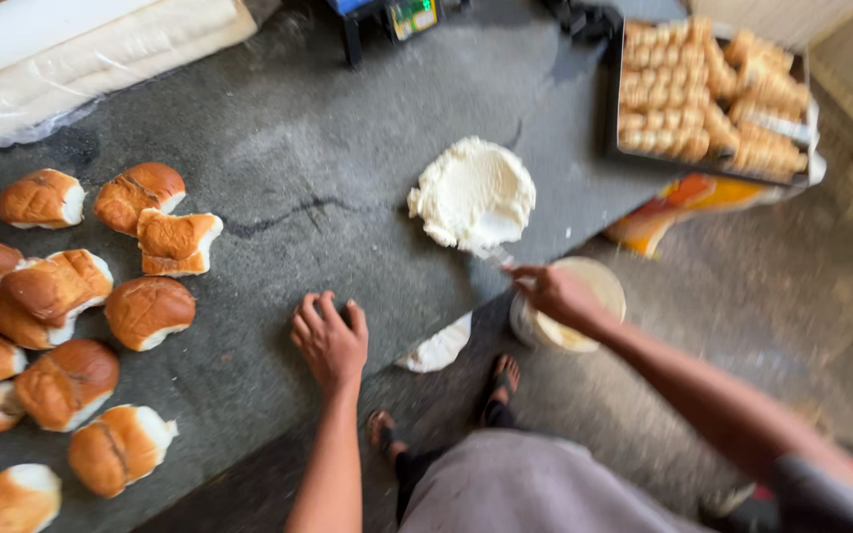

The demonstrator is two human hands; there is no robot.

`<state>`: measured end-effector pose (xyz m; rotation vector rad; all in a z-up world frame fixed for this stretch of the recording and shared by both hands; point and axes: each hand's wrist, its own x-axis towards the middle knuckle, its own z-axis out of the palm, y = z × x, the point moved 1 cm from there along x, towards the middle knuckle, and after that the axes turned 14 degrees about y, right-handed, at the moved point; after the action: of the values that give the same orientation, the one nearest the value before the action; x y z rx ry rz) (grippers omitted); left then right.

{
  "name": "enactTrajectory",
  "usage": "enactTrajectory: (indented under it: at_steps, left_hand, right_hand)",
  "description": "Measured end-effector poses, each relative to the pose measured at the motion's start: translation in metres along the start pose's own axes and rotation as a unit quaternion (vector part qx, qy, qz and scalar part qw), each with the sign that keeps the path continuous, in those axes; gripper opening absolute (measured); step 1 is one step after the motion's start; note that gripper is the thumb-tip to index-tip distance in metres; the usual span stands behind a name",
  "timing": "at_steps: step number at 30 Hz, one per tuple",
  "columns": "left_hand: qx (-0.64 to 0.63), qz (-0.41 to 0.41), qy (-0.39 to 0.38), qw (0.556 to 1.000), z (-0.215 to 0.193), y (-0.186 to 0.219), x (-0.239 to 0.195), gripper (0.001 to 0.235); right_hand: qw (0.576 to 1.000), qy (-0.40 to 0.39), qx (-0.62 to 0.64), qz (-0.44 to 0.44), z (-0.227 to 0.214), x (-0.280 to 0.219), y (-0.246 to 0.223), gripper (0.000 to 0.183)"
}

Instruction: The person scoops cream cheese from a bucket onto a countertop and spreads it with a knife. Then the person picks up small bread rolls one by one and spreads cream cheese on their cut surfaces.

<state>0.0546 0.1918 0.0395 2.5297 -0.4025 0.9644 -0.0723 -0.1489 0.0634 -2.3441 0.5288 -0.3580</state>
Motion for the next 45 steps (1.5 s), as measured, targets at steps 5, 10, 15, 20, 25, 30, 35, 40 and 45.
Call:
enactTrajectory:
  at_steps: [5,10,15,20,25,30,35,40,45]
  left_hand:
    - [-0.004,-0.017,-0.039,0.999,-0.001,0.01,-0.022,0.033]
    - [0.012,0.006,-0.048,0.999,-0.001,0.001,-0.026,0.033]
    - [0.008,0.006,-0.044,0.999,0.006,0.003,-0.025,0.035]
    - [0.012,0.001,-0.065,0.998,0.01,-0.004,-0.032,0.036]
    - [0.006,0.003,-0.057,0.998,0.009,-0.003,-0.031,0.036]
    - [0.006,0.005,-0.061,0.998,0.002,-0.003,-0.03,0.035]
    - [0.005,0.001,-0.056,0.998,0.004,0.003,-0.024,0.035]
    - [0.024,-0.003,-0.07,0.997,0.001,-0.001,-0.027,0.036]
    - [0.025,0.003,-0.054,0.998,0.006,0.002,-0.023,0.036]
  right_hand:
    - [0.95,0.036,-0.307,-0.049,-0.096,-0.017,0.041,0.029]
    - [0.993,0.024,0.065,0.096,-0.053,0.007,0.011,0.029]
    - [0.979,-0.086,0.0,0.183,-0.009,-0.02,-0.017,0.035]
    - [0.968,-0.016,-0.249,-0.024,-0.045,-0.017,0.009,0.034]
    - [0.952,-0.051,0.121,0.276,-0.013,-0.011,0.0,0.031]
    - [0.972,-0.048,-0.224,-0.058,-0.033,-0.037,-0.014,0.028]
    - [0.972,0.07,-0.223,0.016,-0.104,-0.009,-0.005,0.03]
    - [0.943,0.053,0.085,0.317,-0.053,0.008,0.014,0.036]
    - [0.993,-0.036,0.102,0.048,0.011,-0.021,0.048,0.037]
